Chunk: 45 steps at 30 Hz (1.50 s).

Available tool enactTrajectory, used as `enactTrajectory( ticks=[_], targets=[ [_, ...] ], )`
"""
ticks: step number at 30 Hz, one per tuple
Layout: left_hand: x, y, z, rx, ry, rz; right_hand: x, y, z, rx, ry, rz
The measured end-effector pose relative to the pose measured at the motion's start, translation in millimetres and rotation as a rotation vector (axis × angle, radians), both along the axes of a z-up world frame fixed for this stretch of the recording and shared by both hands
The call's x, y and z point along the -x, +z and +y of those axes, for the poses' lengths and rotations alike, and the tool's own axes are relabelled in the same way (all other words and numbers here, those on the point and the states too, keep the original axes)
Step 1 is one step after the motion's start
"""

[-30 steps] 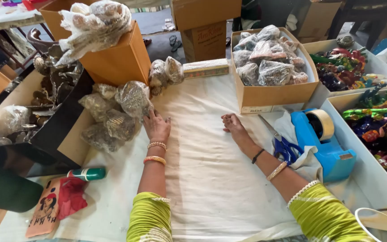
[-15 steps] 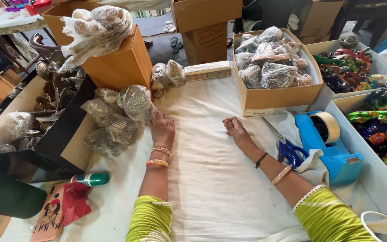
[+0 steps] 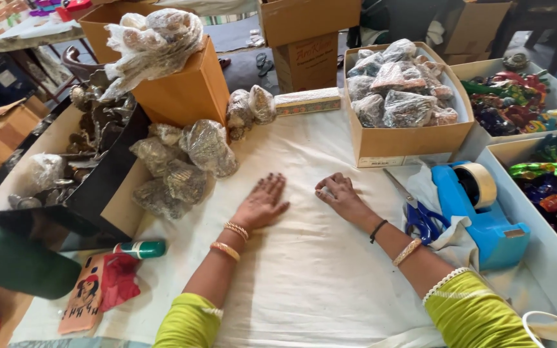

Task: The person unwraps a silver decorative item from bubble wrap, wipes it with a cloth, and then re-wraps it using a fresh sheet of bubble wrap. They secure the wrapping by folding the edges and applying tape.

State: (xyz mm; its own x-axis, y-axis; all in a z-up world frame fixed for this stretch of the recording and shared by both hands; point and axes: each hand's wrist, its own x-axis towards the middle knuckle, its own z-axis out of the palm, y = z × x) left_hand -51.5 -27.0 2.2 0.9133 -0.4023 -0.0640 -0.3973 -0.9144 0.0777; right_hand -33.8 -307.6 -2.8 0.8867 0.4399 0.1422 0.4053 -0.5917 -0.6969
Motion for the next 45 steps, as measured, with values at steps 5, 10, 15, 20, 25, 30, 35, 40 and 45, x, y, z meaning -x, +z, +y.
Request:
enactTrajectory(
  ticks=[5,10,15,20,25,30,35,40,45],
  targets=[
    [68,3,-40,0.033,-0.220,-0.056,-6,-10,0,-0.011,-0.012,-0.027],
    [138,20,-90,0.246,-0.549,0.006,-7,-10,0,-0.021,-0.038,-0.036],
    [163,35,-114,0.428,-0.740,0.257,0,-4,-1,-0.007,-0.033,-0.036],
    [144,86,-87,0.543,-0.775,0.508,-5,-8,-3,0.008,0.011,-0.089],
    [65,166,28,0.211,-0.102,-0.777,3,-1,-1,0.012,-0.007,-0.083],
    [-15,156,300,-0.055,0.368,-0.987,5,3,3,0.014,-0.022,-0.034],
    [-74,95,503,-0.108,0.752,-0.244,5,9,3,0.007,-0.028,-0.047],
    [-103,71,509,0.269,0.890,0.120,7,7,3,0.023,0.008,-0.104],
    [-100,57,520,0.340,0.895,0.167,9,12,5,0.034,0.005,-0.081]
  ],
)
